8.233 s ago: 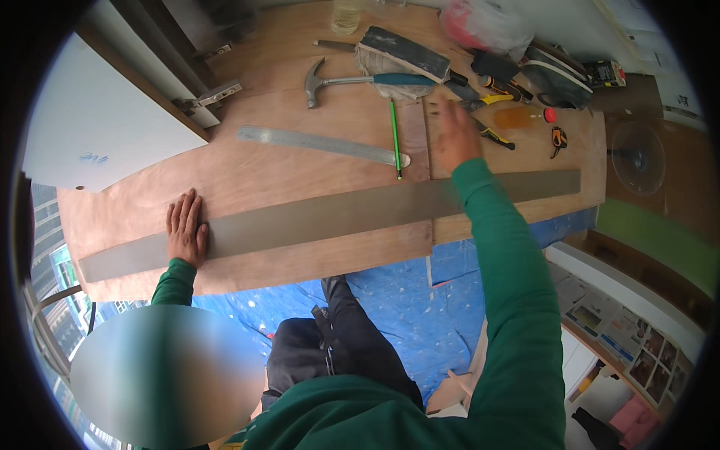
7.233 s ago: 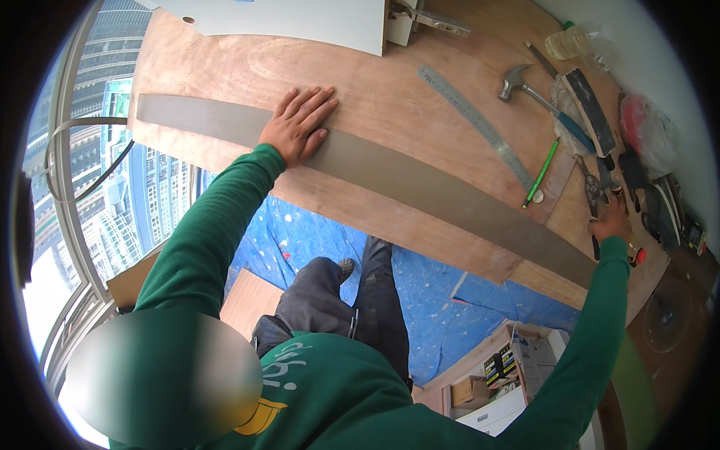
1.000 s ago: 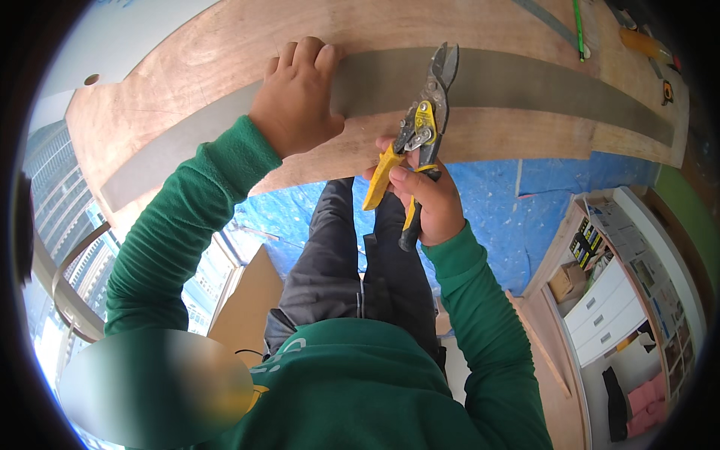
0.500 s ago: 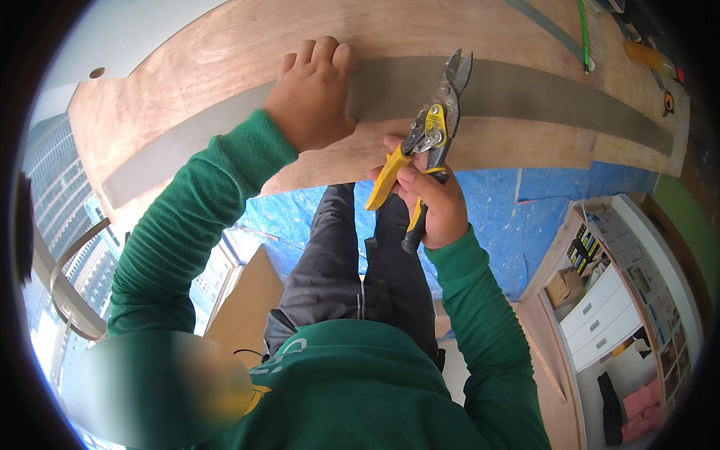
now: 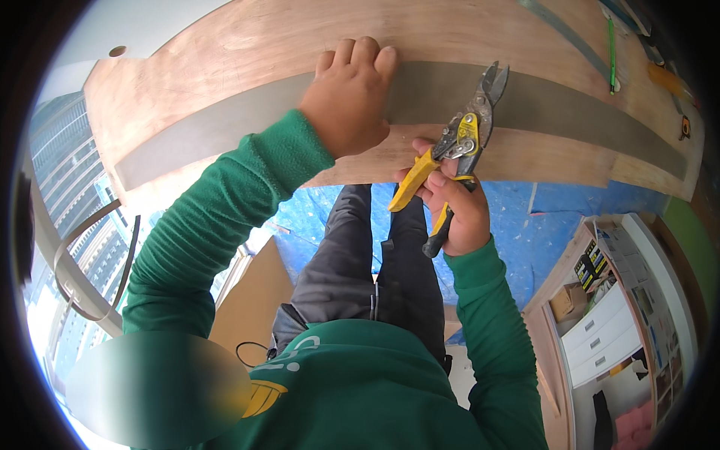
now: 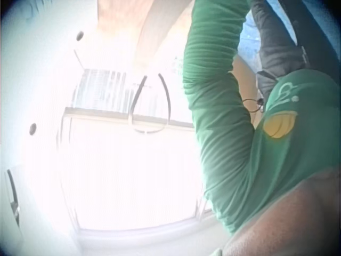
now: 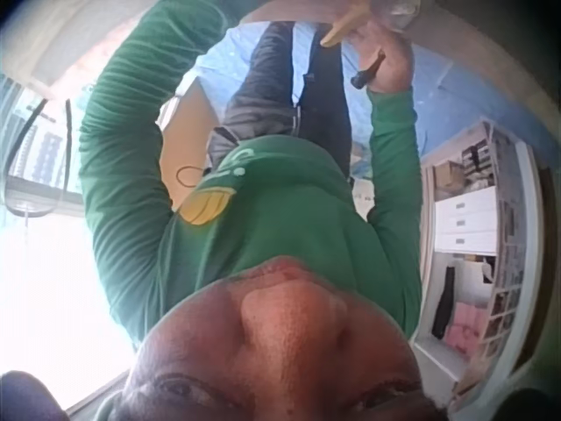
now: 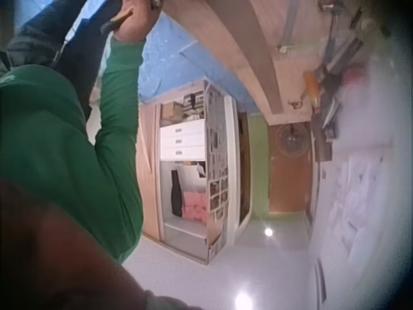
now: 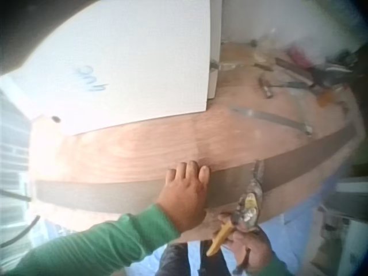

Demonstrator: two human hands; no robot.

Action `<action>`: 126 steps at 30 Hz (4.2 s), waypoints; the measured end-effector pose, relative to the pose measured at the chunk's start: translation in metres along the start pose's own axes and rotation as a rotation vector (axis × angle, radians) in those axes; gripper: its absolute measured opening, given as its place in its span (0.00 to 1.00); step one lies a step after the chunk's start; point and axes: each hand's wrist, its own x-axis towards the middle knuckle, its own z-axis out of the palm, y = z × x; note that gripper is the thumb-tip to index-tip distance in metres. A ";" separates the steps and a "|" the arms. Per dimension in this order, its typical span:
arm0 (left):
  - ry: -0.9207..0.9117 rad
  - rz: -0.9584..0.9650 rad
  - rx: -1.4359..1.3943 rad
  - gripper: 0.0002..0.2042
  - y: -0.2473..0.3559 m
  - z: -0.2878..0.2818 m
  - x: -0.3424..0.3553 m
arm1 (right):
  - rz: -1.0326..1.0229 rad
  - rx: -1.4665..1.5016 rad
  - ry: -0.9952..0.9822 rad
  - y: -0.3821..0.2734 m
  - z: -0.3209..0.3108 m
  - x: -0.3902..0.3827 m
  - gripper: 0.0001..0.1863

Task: The person measures a curved strip of material on a wooden board using a tape measure and a metal ruler, then marks it with a green pencil. They use tin snips to cut the strip along the marked line.

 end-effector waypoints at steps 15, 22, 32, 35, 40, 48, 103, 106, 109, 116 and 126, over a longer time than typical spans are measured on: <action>-0.061 -0.005 0.006 0.37 -0.005 0.000 0.014 | -0.019 -0.016 -0.016 0.000 0.000 0.002 0.31; 0.012 0.061 -0.001 0.36 -0.008 0.002 0.011 | -0.041 0.063 -0.003 -0.001 0.002 0.002 0.26; 0.000 0.081 0.005 0.42 -0.009 0.002 0.009 | -0.019 -0.012 -0.006 0.001 0.000 0.002 0.30; -0.031 0.061 0.019 0.43 -0.006 0.000 0.010 | -0.025 0.084 -0.014 0.002 -0.001 0.003 0.31; -0.062 0.020 0.003 0.44 -0.002 0.004 0.011 | -0.021 0.082 -0.015 0.001 -0.001 0.004 0.31; 0.002 0.012 0.047 0.47 -0.002 0.002 0.003 | -0.017 0.068 -0.012 0.000 -0.001 0.003 0.31; 0.341 0.215 -0.393 0.32 -0.013 -0.023 -0.041 | -0.095 0.061 -0.103 -0.006 0.005 0.007 0.36; 0.227 -0.111 -0.901 0.14 0.019 -0.005 -0.094 | -0.088 0.054 -0.114 -0.011 0.004 0.009 0.36; 0.016 -0.779 -1.776 0.17 0.046 0.022 -0.102 | -0.090 0.058 -0.108 -0.012 0.007 0.009 0.37; 0.148 -0.895 -2.240 0.17 0.047 0.037 -0.051 | -0.069 -0.004 -0.136 -0.017 -0.003 0.011 0.38; 0.097 -0.792 -2.164 0.12 0.049 0.043 -0.049 | 0.096 -0.350 -0.011 -0.008 -0.025 -0.057 0.32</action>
